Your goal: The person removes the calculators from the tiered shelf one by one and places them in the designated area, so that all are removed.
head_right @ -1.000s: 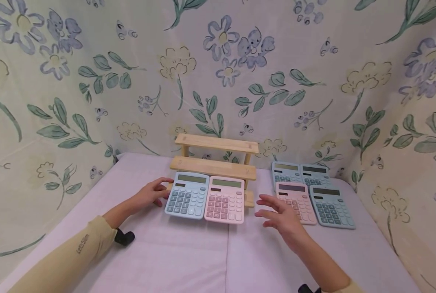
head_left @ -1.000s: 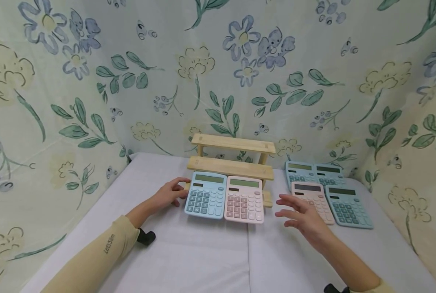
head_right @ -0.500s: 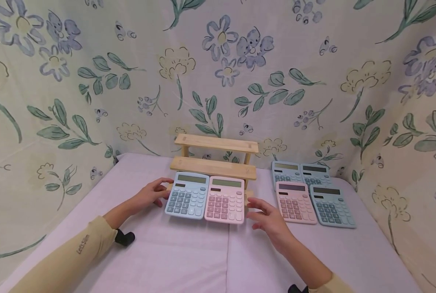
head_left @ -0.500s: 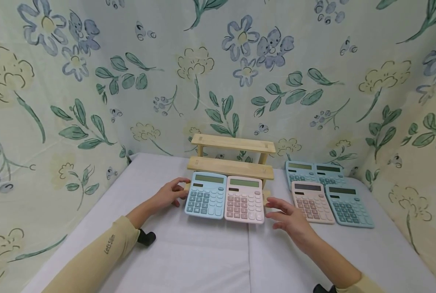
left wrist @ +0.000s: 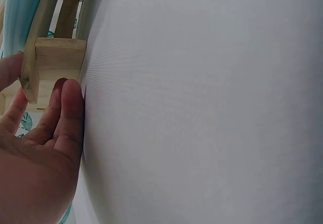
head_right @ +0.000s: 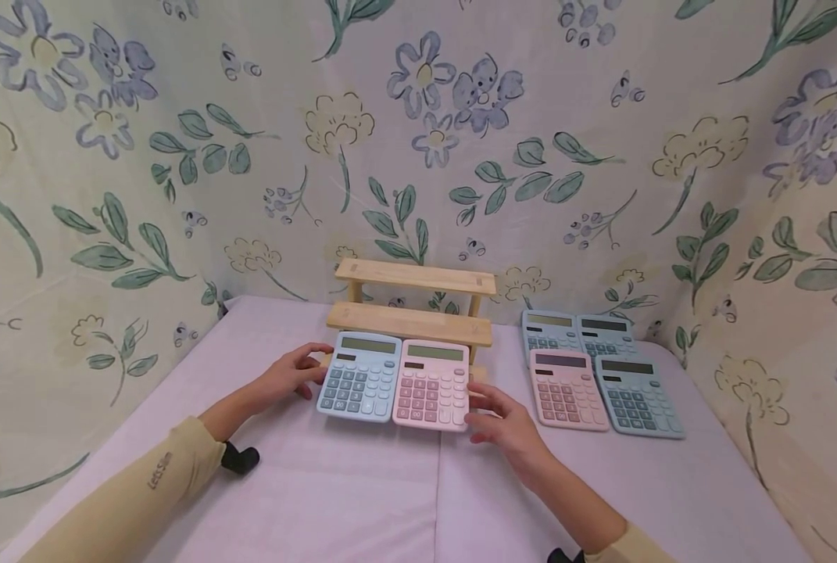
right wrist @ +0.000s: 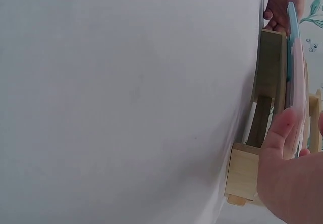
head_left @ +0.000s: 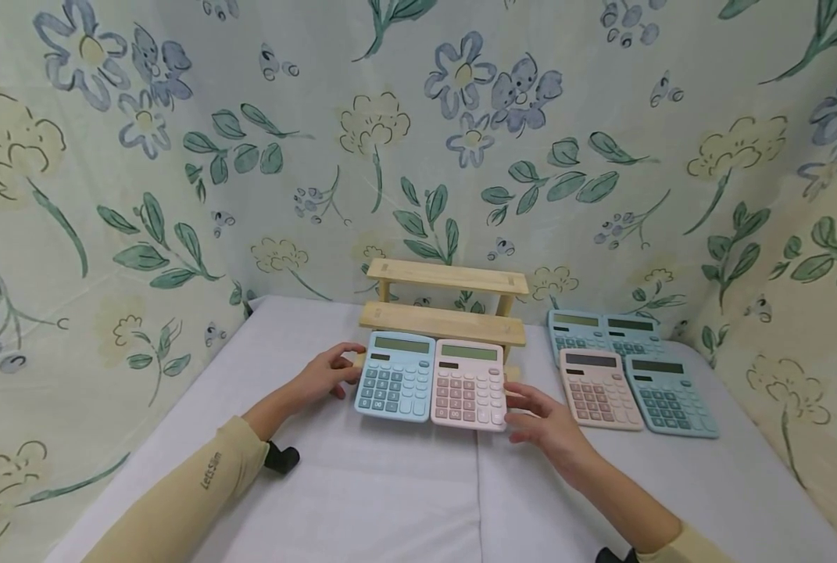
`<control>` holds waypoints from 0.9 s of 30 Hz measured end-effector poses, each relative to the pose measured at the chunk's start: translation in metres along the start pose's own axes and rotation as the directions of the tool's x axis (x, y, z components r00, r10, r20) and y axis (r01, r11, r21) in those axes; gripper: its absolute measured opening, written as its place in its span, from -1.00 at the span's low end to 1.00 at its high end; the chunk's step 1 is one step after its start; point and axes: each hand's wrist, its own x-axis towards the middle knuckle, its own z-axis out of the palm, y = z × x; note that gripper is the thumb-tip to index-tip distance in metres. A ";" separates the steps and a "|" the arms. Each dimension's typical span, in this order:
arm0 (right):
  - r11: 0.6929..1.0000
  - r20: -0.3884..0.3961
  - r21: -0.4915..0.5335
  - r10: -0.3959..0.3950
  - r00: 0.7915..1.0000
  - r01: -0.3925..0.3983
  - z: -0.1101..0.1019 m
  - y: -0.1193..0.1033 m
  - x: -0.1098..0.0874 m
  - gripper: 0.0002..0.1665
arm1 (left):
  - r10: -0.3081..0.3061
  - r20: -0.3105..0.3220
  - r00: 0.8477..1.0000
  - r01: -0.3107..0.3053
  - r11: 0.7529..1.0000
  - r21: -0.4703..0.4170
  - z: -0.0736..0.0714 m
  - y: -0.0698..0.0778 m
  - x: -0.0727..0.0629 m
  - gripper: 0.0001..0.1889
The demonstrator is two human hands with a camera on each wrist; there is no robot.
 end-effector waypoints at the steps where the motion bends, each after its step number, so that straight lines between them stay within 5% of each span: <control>1: 1.000 -0.001 0.003 0.000 1.000 0.000 0.001 0.000 0.000 -0.31 | -0.002 -0.001 1.000 0.002 1.000 0.000 0.000 0.000 0.000 -0.47; 27: 1.000 0.026 0.019 0.005 1.000 -0.005 0.011 0.004 0.007 -0.28 | -0.001 -0.005 1.000 0.001 1.000 0.007 0.001 -0.004 0.003 -0.46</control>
